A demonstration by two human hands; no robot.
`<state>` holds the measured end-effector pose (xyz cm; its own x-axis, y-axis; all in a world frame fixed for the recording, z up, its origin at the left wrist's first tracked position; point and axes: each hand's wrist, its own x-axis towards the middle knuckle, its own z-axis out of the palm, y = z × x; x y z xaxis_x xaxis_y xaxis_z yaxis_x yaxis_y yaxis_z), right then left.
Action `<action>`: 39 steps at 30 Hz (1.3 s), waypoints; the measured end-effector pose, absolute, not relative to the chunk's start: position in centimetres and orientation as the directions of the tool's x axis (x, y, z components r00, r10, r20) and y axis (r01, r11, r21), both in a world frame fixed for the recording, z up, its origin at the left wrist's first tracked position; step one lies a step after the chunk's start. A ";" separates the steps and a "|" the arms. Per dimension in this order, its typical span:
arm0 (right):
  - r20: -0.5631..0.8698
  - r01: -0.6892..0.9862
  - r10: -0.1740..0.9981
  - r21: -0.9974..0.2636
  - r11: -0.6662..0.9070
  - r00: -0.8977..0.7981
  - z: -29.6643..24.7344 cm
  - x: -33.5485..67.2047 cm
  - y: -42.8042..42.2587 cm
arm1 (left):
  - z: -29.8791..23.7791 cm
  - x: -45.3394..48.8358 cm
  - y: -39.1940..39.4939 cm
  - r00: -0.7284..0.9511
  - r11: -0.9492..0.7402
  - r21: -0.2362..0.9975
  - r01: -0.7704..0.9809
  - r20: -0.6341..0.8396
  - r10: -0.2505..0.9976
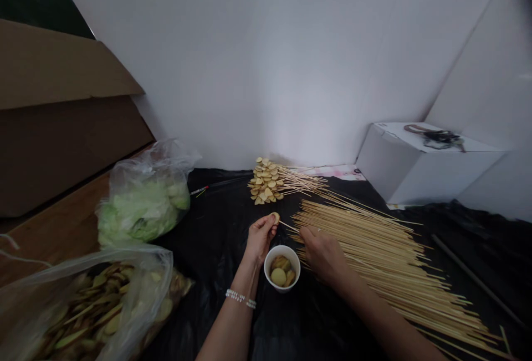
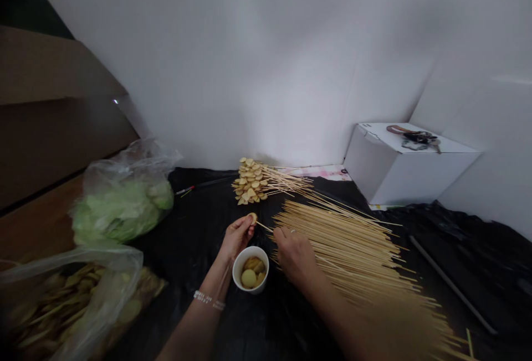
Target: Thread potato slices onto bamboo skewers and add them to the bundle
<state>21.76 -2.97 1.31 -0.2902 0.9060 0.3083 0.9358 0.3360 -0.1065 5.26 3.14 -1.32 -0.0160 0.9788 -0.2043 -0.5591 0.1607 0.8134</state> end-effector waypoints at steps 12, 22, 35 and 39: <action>0.258 0.954 0.939 -0.134 0.269 -0.229 1.5 21.9 -2.8 | -1.2 5.8 3.2 -0.036 0.177 0.854 -0.489 -0.223 0.974; 0.231 0.940 0.951 -0.224 0.258 -0.206 1.3 21.7 -2.7 | -1.2 5.8 3.1 -0.015 0.199 0.838 -0.508 -0.240 0.971; 0.279 0.878 0.945 -0.393 0.272 -0.168 1.3 22.7 -1.9 | -1.2 6.0 3.2 0.016 0.230 0.808 -0.543 -0.264 0.964; 0.360 0.887 0.911 -0.327 0.325 -0.201 0.9 22.7 -2.0 | -1.3 5.9 3.2 0.002 0.216 0.792 -0.570 -0.262 0.965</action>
<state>22.67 -2.04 0.90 -0.2011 0.9110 0.3601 0.8871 0.3253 -0.3275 5.90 3.22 -1.28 0.0024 0.9651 -0.2618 -0.5704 0.2164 0.7924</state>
